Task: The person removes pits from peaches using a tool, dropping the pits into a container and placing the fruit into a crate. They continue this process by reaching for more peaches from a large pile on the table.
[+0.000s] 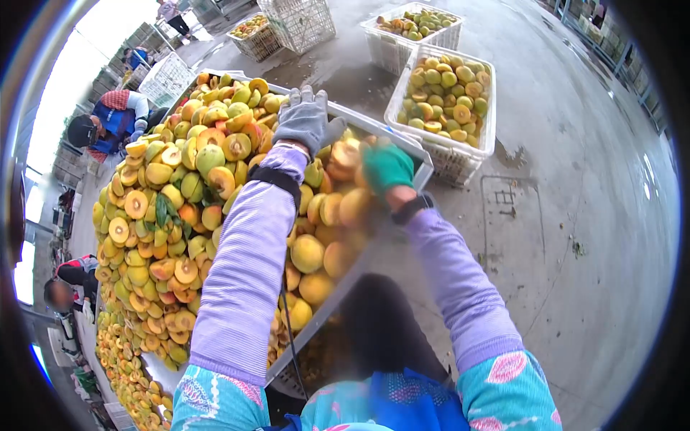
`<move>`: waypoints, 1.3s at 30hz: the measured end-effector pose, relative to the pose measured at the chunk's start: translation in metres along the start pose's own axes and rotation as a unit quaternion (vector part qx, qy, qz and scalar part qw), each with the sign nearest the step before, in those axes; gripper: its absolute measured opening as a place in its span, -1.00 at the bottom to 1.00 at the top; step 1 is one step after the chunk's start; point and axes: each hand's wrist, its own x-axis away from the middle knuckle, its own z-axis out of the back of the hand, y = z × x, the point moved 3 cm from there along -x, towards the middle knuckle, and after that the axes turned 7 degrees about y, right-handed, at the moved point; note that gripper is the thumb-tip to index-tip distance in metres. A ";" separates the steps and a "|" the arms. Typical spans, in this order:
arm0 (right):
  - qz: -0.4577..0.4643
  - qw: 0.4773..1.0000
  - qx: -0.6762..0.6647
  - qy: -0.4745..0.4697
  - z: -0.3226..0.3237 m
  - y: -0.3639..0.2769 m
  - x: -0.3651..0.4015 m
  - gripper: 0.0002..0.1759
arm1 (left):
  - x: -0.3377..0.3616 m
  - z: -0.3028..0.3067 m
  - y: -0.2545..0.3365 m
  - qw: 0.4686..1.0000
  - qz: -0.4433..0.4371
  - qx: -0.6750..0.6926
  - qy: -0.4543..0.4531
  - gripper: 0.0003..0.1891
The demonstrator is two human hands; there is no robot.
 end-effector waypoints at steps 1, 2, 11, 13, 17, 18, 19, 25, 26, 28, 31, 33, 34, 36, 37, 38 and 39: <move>-0.017 1.000 0.011 -0.012 0.002 -0.007 0.000 -0.55 | -0.010 -0.015 -0.011 0.996 0.028 0.007 -0.081 -0.24; -0.038 0.999 0.026 -0.026 0.003 -0.009 0.000 -0.55 | -0.015 -0.026 -0.015 0.985 0.053 0.019 -0.165 -0.26; 0.024 0.995 0.015 -0.094 -0.030 -0.015 0.044 -0.71 | 0.025 0.002 -0.027 0.979 0.077 0.008 -0.188 -0.56; 0.006 0.995 0.023 -0.095 -0.027 -0.035 0.076 -0.70 | 0.047 0.010 -0.031 0.976 0.080 0.050 -0.199 -0.56; -0.175 0.975 -0.108 -0.083 -0.036 -0.086 0.138 -0.40 | 0.089 0.038 -0.035 0.982 0.000 0.015 -0.190 -0.54; -0.205 0.967 -0.109 -0.106 -0.045 -0.099 0.150 -0.39 | 0.099 0.043 -0.031 0.982 -0.001 -0.002 -0.188 -0.53; -0.018 0.999 -0.020 -0.040 -0.069 -0.100 0.163 -0.40 | 0.108 0.044 -0.031 0.987 -0.009 0.005 -0.159 -0.54; -0.286 0.917 -0.258 -0.106 -0.080 -0.140 0.224 -0.56 | 0.173 0.079 -0.042 0.988 -0.059 -0.021 -0.142 -0.57; -0.308 0.905 -0.278 -0.099 -0.080 -0.153 0.237 -0.57 | 0.184 0.088 -0.048 0.987 -0.058 -0.017 -0.151 -0.57; -0.126 0.969 -0.160 -0.137 -0.092 -0.175 0.260 -0.52 | 0.219 0.096 -0.068 0.993 -0.068 -0.026 -0.091 -0.57; -0.218 0.925 -0.240 -0.198 -0.092 -0.206 0.289 -0.45 | 0.261 0.120 -0.102 0.997 -0.025 -0.013 -0.078 -0.53; -0.304 0.871 -0.308 -0.232 -0.094 -0.218 0.300 -0.41 | 0.287 0.139 -0.122 0.993 0.014 -0.037 -0.111 -0.52; -0.279 0.877 -0.286 -0.267 -0.095 -0.221 0.304 -0.39 | 0.292 0.148 -0.127 0.991 0.024 -0.045 -0.122 -0.51; -0.224 0.889 -0.237 -0.321 -0.102 -0.223 0.305 -0.34 | 0.313 0.169 -0.141 0.992 0.062 0.009 -0.107 -0.47; -0.206 0.905 -0.275 -0.251 -0.094 -0.224 0.309 -0.34 | 0.325 0.184 -0.145 0.996 0.074 0.005 -0.057 -0.47; -0.202 0.906 -0.286 -0.239 -0.082 -0.223 0.303 -0.34 | 0.338 0.208 -0.138 0.995 0.104 -0.004 -0.010 -0.47; -0.198 0.906 -0.296 -0.231 -0.066 -0.223 0.297 -0.35 | 0.353 0.232 -0.126 0.988 0.142 -0.027 0.044 -0.53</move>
